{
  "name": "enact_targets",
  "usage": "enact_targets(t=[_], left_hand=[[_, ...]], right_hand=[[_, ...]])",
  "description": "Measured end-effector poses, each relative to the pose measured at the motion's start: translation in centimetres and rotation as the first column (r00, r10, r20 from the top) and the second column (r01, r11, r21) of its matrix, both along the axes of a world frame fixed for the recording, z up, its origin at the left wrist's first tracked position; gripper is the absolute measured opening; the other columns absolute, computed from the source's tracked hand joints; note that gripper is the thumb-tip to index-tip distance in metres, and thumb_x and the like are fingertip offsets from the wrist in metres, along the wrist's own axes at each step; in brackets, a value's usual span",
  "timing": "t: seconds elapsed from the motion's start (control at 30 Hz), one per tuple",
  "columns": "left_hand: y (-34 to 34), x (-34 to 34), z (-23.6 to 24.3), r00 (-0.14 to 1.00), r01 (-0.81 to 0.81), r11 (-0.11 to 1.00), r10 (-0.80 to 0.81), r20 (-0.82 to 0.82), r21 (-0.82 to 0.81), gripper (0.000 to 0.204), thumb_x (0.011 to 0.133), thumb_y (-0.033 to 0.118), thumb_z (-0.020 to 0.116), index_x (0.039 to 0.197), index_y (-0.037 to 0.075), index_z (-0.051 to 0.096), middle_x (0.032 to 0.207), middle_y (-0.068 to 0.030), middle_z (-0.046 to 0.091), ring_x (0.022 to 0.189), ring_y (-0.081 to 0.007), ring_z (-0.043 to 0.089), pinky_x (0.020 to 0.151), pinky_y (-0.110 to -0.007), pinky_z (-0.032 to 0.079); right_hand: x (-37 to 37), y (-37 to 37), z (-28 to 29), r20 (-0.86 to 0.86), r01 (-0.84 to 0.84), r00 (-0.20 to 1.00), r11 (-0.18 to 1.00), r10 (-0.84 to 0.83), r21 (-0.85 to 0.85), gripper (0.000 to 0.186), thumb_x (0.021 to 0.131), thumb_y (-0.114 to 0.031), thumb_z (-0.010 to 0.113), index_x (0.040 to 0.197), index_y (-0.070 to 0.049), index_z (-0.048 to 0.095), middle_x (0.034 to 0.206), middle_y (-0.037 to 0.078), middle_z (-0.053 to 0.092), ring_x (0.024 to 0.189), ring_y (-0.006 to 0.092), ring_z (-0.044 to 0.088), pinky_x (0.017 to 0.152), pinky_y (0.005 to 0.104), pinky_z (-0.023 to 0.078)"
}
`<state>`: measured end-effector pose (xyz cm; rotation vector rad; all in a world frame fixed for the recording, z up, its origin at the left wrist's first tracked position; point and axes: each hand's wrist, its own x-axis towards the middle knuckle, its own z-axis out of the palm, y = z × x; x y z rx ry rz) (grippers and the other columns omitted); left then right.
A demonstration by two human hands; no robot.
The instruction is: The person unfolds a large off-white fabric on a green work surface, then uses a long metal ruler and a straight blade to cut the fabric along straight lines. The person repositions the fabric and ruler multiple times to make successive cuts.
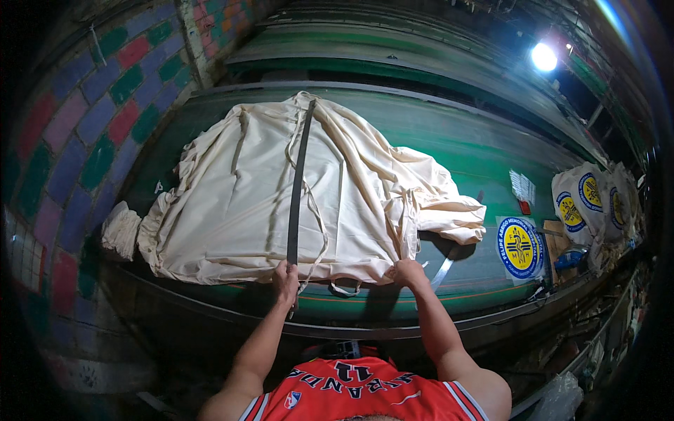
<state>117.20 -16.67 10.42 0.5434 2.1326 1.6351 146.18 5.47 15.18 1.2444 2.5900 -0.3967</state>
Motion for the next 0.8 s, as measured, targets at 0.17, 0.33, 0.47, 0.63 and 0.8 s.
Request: enact_targets(t=[0.17, 0.33, 0.47, 0.63, 0.8], left_hand=[[-1.4, 0.4, 0.9, 0.999, 0.033, 0.999, -0.033, 0.003, 0.008, 0.015, 0.09, 0.012, 0.057, 0.079, 0.003, 0.055, 0.065, -0.0024, 0.052, 0.049, -0.0137, 0.052, 0.045, -0.032, 0.041], [-2.2, 0.5, 1.9, 0.989, 0.05, 0.997, -0.058, 0.135, 0.057, 0.01, 0.092, 0.009, 0.055, 0.085, 0.002, 0.056, 0.069, -0.0024, 0.054, 0.052, -0.013, 0.054, 0.046, -0.03, 0.042], [-0.3, -0.1, 0.9, 0.949, 0.105, 0.979, -0.151, 0.278, 0.173, 0.006, 0.094, 0.006, 0.052, 0.096, 0.003, 0.057, 0.072, -0.0029, 0.056, 0.055, -0.0133, 0.056, 0.048, -0.03, 0.043], [4.4, 0.1, -1.9, 0.936, 0.338, 0.926, -0.349, 0.044, 0.167, 0.026, 0.093, -0.003, 0.045, 0.114, 0.002, 0.059, 0.082, -0.0022, 0.06, 0.072, -0.012, 0.055, 0.067, -0.027, 0.047], [4.5, -2.0, -1.9, 0.863, 0.395, 0.907, -0.422, -0.277, -0.149, 0.03, 0.087, -0.005, 0.047, 0.115, 0.0, 0.058, 0.096, -0.013, 0.063, 0.083, -0.0248, 0.059, 0.077, -0.037, 0.049]], right_hand=[[-1.8, 0.3, -0.4, 0.015, -0.054, 0.999, 0.994, 0.053, 0.095, 0.028, 0.078, -0.028, 0.069, 0.087, -0.002, 0.074, 0.088, 0.023, 0.071, 0.085, 0.0383, 0.07, 0.076, 0.0469, 0.057], [-3.2, 1.4, 1.1, -0.206, -0.008, 0.978, 0.992, 0.034, 0.126, 0.027, 0.083, -0.027, 0.066, 0.089, -0.002, 0.073, 0.086, 0.024, 0.07, 0.083, 0.0404, 0.069, 0.073, 0.0495, 0.056], [-6.7, 0.5, 1.9, -0.432, -0.056, 0.899, 0.998, 0.066, 0.036, 0.03, 0.093, -0.031, 0.06, 0.09, -0.005, 0.073, 0.082, 0.023, 0.068, 0.076, 0.0383, 0.067, 0.07, 0.0463, 0.054], [-14.7, -5.1, -0.5, -0.541, -0.208, 0.74, 0.629, -0.4, -0.749, 0.047, 0.1, -0.043, 0.053, 0.113, 0.002, 0.062, 0.091, 0.012, 0.068, 0.075, 0.0221, 0.065, 0.068, 0.0382, 0.053], [-19.5, -9.0, -2.7, -0.487, -0.182, 0.508, 0.464, -0.711, -0.867, 0.038, 0.103, -0.032, 0.049, 0.123, 0.001, 0.049, 0.095, 0.014, 0.067, 0.077, 0.0207, 0.065, 0.067, 0.0331, 0.055]])
